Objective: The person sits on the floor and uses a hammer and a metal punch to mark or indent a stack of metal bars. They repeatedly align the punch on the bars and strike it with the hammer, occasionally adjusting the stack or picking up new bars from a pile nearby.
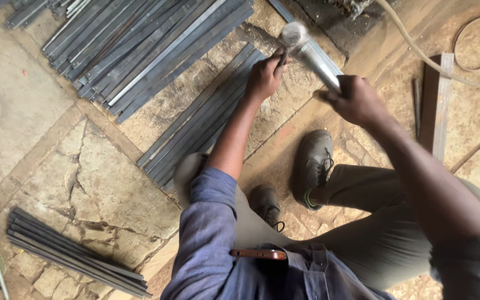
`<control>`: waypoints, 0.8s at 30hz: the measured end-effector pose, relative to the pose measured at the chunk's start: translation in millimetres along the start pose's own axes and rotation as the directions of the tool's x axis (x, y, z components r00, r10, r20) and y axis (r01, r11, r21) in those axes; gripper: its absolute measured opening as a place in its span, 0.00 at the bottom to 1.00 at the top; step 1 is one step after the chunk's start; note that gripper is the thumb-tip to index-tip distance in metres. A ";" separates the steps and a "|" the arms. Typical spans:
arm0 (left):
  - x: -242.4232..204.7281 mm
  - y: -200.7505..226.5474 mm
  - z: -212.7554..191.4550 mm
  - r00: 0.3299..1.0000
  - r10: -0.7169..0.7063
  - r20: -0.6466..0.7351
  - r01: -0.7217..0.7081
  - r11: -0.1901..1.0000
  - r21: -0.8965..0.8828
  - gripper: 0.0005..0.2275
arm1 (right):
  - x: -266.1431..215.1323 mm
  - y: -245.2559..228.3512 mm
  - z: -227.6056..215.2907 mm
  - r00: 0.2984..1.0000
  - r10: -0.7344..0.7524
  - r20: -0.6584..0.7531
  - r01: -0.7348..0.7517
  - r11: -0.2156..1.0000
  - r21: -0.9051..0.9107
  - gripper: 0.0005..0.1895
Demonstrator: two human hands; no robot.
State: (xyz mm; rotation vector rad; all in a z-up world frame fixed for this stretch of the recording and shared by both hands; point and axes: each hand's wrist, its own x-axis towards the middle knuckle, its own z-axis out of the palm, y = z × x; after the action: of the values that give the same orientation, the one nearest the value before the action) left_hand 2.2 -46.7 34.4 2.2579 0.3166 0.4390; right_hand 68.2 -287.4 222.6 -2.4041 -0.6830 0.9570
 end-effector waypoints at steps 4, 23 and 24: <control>3.9 -11.5 -0.2 0.999 -0.032 -0.044 0.030 0.999 -0.045 0.09 | -0.8 34.4 38.0 0.986 0.129 -0.108 -0.079 0.921 0.381 0.20; -139.0 71.2 -193.1 0.540 -0.671 -0.508 -0.023 0.591 -0.806 0.13 | 20.1 118.0 120.9 0.987 0.145 0.070 -0.161 0.867 0.471 0.19; -147.2 74.5 -199.4 0.523 -0.679 -0.515 -0.051 0.578 -0.814 0.13 | 23.1 116.7 120.1 0.991 0.110 0.076 -0.133 0.876 0.464 0.19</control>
State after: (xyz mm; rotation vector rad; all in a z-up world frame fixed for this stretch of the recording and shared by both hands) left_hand -206.8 -15.3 183.8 0.9529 0.8704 1.1328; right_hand 28.0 -335.9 65.7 -2.0129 -0.2706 1.0896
